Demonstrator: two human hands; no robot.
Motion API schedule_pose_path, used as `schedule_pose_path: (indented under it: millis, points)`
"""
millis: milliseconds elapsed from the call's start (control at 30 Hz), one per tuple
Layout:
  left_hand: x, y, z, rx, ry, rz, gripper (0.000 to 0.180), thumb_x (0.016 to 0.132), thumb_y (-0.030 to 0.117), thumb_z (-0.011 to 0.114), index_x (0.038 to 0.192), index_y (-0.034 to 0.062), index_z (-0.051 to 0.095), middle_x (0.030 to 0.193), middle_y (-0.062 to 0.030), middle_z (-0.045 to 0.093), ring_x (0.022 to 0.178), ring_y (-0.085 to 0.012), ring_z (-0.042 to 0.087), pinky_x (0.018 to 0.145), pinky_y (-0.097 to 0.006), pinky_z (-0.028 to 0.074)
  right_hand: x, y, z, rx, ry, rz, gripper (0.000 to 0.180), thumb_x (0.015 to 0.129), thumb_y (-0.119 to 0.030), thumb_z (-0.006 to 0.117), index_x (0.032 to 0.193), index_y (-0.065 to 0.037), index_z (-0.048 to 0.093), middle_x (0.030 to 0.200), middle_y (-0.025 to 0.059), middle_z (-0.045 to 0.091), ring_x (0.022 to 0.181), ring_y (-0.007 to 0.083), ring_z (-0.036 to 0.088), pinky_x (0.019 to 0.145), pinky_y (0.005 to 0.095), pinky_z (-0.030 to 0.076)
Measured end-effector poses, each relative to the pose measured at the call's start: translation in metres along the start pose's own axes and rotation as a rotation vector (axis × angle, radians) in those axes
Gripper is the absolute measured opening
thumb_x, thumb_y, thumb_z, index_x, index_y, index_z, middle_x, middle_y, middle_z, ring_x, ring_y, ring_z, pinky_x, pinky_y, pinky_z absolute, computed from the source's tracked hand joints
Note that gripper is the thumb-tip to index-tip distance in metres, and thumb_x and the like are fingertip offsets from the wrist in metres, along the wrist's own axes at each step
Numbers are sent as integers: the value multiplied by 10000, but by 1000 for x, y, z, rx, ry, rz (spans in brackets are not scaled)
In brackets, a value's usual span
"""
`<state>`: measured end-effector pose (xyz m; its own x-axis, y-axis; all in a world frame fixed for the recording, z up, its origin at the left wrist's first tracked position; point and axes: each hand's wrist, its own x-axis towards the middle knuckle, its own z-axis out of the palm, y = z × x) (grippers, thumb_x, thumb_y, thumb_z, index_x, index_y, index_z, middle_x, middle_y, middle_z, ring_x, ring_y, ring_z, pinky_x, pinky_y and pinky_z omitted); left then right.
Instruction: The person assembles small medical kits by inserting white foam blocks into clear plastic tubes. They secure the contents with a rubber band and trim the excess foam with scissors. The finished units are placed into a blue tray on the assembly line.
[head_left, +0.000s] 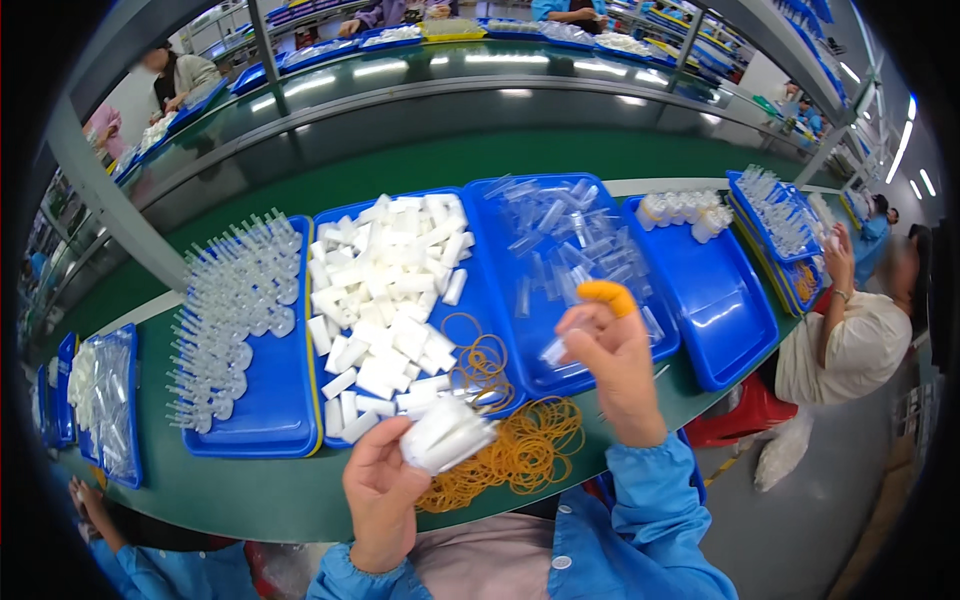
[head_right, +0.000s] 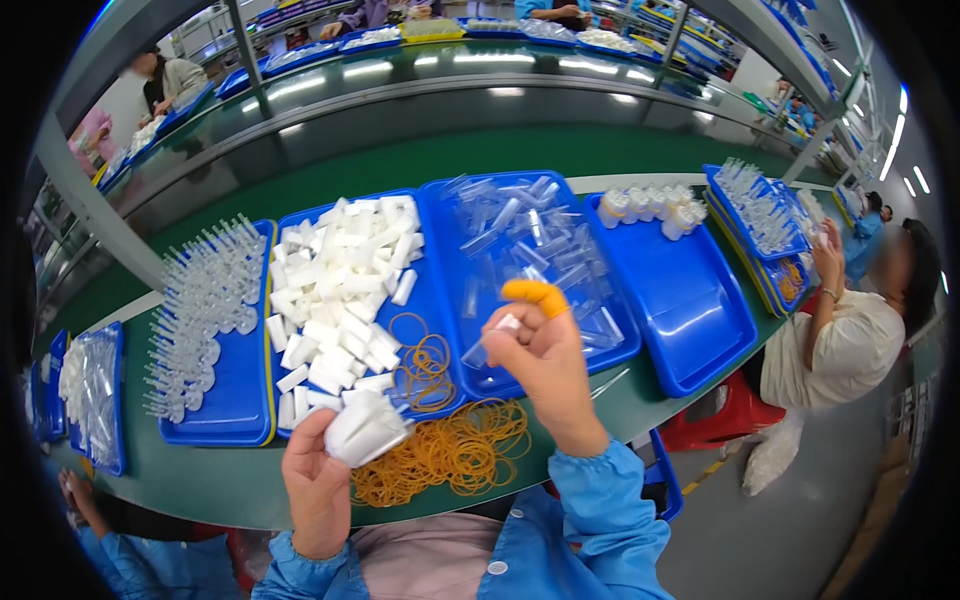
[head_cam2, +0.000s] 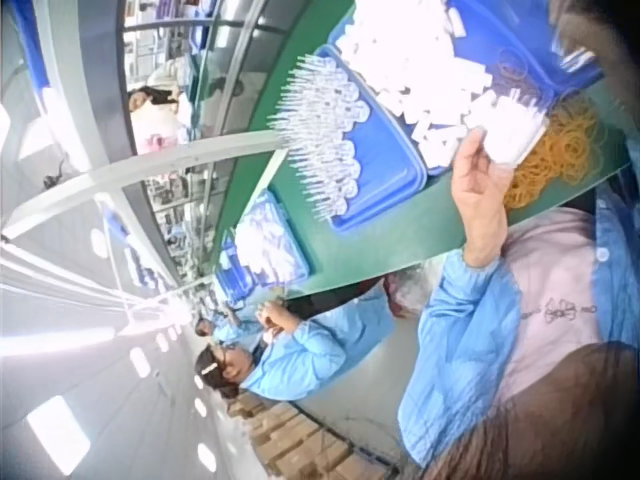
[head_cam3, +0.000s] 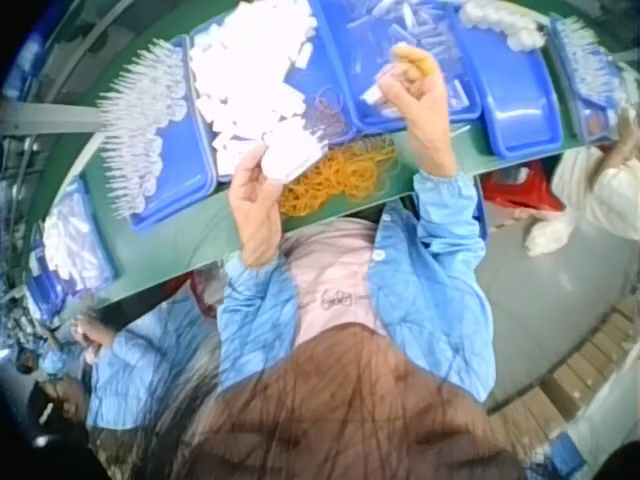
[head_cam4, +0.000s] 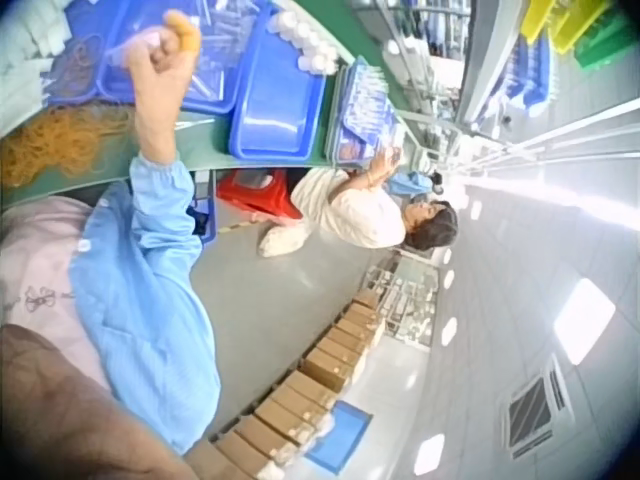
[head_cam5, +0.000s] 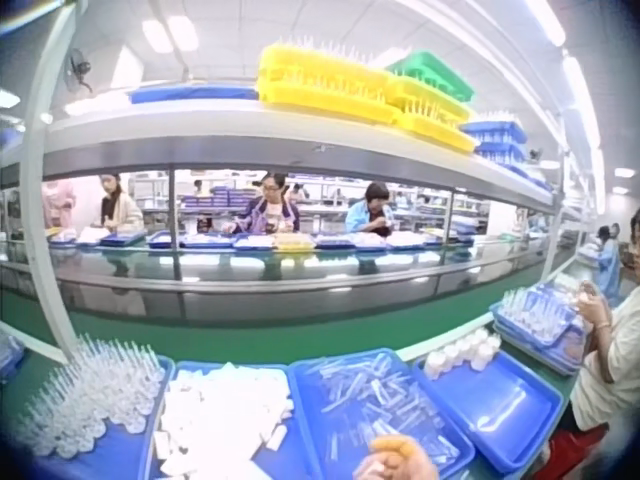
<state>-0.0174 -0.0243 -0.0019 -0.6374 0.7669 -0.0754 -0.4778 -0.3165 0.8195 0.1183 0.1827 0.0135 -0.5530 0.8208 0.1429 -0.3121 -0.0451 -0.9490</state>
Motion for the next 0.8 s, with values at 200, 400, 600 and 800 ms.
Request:
schedule_pose_path:
  millis: [200, 400, 600, 800]
  points:
    - [-1, -11, -8, 434, -146, 262, 417, 698, -35, 751, 1088, -33, 605, 1123, -117, 539, 1052, -215, 549, 903, -318, 457, -25, -15, 28, -27, 41, -84, 321, 806, 24, 577, 1123, 4, 535, 949, 81, 580, 822, 124, 568, 756, 269, 491]
    - [-5, -12, -6, 492, -146, 334, 427, 690, -34, 758, 1090, -16, 611, 1121, -130, 532, 1027, -216, 558, 886, -318, 466, -34, 1, 42, -21, 23, -178, 448, 790, -3, 651, 1194, -3, 459, 927, 71, 573, 835, 119, 553, 762, 251, 458]
    - [-5, -11, -5, 468, -137, 344, 413, 698, -21, 763, 1082, -21, 611, 1120, -135, 529, 1016, -215, 560, 865, -309, 478, -33, 5, 42, 3, 59, -189, 430, 790, -12, 658, 1170, -9, 455, 894, 71, 572, 795, 110, 552, 728, 240, 460]
    - [-4, -13, -3, 466, -139, 343, 403, 690, -13, 771, 1063, -20, 620, 1116, -138, 535, 1007, -215, 562, 855, -308, 479, -38, 7, 45, 26, 31, -115, 372, 782, -13, 681, 1093, -15, 477, 879, 79, 577, 783, 114, 564, 723, 248, 472]
